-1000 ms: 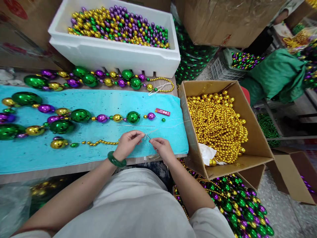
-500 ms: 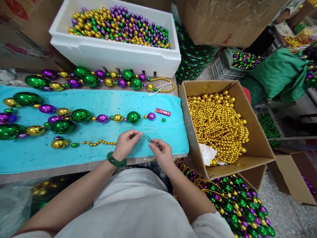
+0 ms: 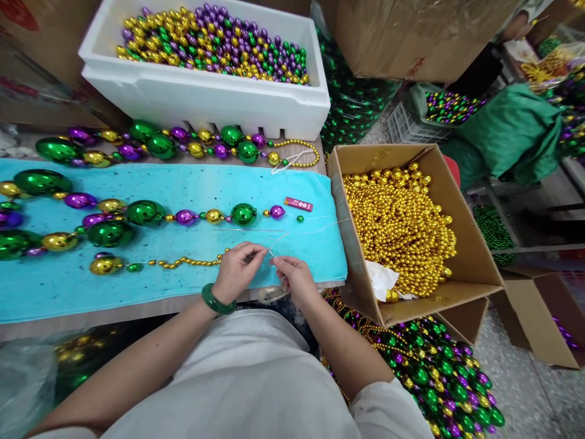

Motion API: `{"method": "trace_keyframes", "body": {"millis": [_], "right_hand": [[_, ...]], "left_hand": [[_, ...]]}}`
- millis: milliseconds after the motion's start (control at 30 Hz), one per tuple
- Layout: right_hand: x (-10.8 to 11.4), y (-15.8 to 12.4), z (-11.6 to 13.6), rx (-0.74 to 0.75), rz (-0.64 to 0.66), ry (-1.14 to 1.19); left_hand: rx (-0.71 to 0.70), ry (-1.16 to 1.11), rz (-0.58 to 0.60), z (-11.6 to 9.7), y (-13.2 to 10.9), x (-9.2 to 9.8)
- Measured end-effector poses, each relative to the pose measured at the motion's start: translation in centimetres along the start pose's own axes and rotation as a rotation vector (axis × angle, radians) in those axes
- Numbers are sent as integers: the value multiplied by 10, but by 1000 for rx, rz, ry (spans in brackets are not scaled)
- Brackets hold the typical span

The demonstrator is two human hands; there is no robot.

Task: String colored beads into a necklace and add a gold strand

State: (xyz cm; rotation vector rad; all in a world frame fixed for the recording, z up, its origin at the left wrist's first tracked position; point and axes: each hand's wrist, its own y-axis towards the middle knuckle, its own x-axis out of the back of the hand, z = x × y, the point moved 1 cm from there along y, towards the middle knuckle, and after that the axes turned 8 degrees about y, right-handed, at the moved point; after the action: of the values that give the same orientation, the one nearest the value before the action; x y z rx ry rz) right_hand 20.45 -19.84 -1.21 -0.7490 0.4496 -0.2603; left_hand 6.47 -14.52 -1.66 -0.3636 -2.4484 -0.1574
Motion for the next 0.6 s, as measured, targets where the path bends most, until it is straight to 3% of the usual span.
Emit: {"method": "trace_keyframes", "body": {"millis": [167, 267, 333, 467, 600], "right_hand": [[3, 7, -1, 44, -10, -13], [9, 12, -3, 188, -63, -129], [14, 14, 0, 405, -135, -362], [17, 16, 20, 793, -178, -1055], [19, 33, 62, 899, -312, -1380]], "left_hand": [[-41, 19, 21, 2, -1, -3], [-25, 30, 20, 4, 0, -1], [-7, 30, 12, 5, 1, 2], [12, 9, -25, 6, 5, 12], [-18, 3, -47, 4, 11, 18]]}}
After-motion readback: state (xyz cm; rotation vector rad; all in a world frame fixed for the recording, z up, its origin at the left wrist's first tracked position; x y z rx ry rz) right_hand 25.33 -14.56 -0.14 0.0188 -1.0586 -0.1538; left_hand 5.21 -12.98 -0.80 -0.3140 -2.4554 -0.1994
